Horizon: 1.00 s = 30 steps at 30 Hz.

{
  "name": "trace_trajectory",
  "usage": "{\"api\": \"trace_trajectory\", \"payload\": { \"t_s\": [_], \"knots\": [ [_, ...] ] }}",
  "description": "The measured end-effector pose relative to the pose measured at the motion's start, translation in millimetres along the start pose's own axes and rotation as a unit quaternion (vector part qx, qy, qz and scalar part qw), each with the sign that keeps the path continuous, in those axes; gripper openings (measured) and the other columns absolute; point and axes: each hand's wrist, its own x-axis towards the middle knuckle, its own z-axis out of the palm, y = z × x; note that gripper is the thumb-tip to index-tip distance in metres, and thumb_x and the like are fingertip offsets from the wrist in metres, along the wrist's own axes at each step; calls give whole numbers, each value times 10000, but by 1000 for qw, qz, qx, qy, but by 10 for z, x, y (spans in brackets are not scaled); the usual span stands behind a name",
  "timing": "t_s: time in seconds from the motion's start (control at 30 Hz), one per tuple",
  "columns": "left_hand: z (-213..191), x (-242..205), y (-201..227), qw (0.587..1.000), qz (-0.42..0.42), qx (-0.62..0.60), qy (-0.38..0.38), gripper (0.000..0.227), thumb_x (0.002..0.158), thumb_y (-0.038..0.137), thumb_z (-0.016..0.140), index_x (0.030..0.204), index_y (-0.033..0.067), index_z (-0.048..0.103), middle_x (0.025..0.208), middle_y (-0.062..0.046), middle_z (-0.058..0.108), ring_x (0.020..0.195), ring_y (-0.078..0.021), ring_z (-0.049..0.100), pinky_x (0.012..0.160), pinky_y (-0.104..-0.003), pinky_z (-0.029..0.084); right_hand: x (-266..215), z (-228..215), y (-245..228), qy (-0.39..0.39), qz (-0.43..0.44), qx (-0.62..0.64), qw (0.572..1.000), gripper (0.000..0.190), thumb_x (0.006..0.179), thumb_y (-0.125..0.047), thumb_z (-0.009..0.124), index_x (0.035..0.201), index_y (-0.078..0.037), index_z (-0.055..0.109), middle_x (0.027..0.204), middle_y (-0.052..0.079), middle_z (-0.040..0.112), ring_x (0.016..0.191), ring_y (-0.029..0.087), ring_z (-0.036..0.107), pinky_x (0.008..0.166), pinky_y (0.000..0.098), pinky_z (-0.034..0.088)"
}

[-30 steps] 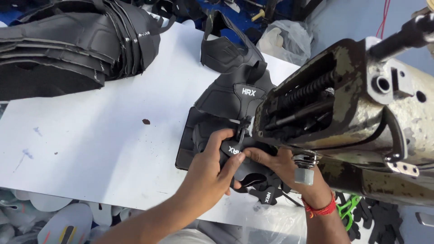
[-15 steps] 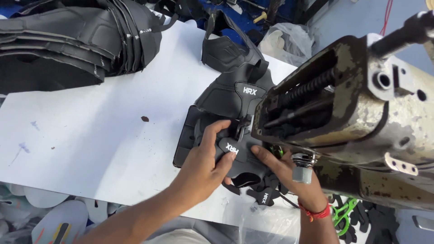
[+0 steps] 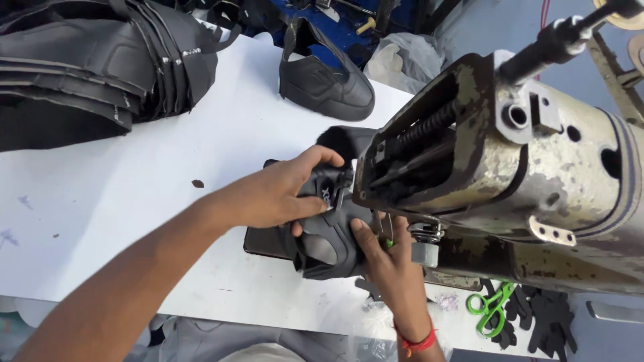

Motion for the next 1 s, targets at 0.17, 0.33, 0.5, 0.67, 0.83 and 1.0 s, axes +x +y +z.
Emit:
{"api": "trace_trajectory", "payload": {
  "t_s": [0.17,0.33,0.5,0.67,0.83,1.0],
  "knots": [
    [-100,140,-93,998,32,-30,-52,571,897,120,638,1402,156,373,897,-62,702,536,-99,621,534,-297,540,14,75,-20,55,177,95,978,352,930,-246,730,1186,-64,570,775,60,667,471,84,459,394,267,346],
    [-84,150,-110,999,3,-39,-14,569,887,178,650,1395,174,393,932,-23,706,543,-82,641,531,-267,546,-40,-31,480,71,-285,-434,852,660,743,17,710,1364,-195,632,1090,111,681,844,191,591,679,276,511],
    [16,179,-389,988,33,-147,14,581,907,207,689,1421,147,427,984,-26,686,584,-62,644,521,-243,542,179,-41,1002,41,-285,-374,882,551,848,56,674,1344,-183,682,1212,85,685,974,209,585,839,304,506],
    [367,131,-645,943,87,-313,69,556,919,164,685,1406,92,427,1022,-26,699,592,-59,629,519,-222,524,401,-225,579,33,-280,-447,849,446,873,7,654,1273,-166,748,1149,42,728,998,227,676,904,355,503],
    [718,-8,-561,922,78,-283,253,505,945,185,631,1396,93,424,948,-46,700,565,-64,641,461,-225,478,760,-241,944,-14,-262,-257,930,260,999,-239,654,1245,-174,711,1251,21,719,1157,187,675,1036,314,505],
    [671,-10,-572,927,73,-284,235,496,974,210,612,1406,94,396,941,-58,713,603,-63,677,491,-225,497,1034,-261,1982,20,-295,-355,887,437,1056,-279,547,1446,-87,506,1452,75,580,1314,232,546,1157,414,413]
  ]
}}
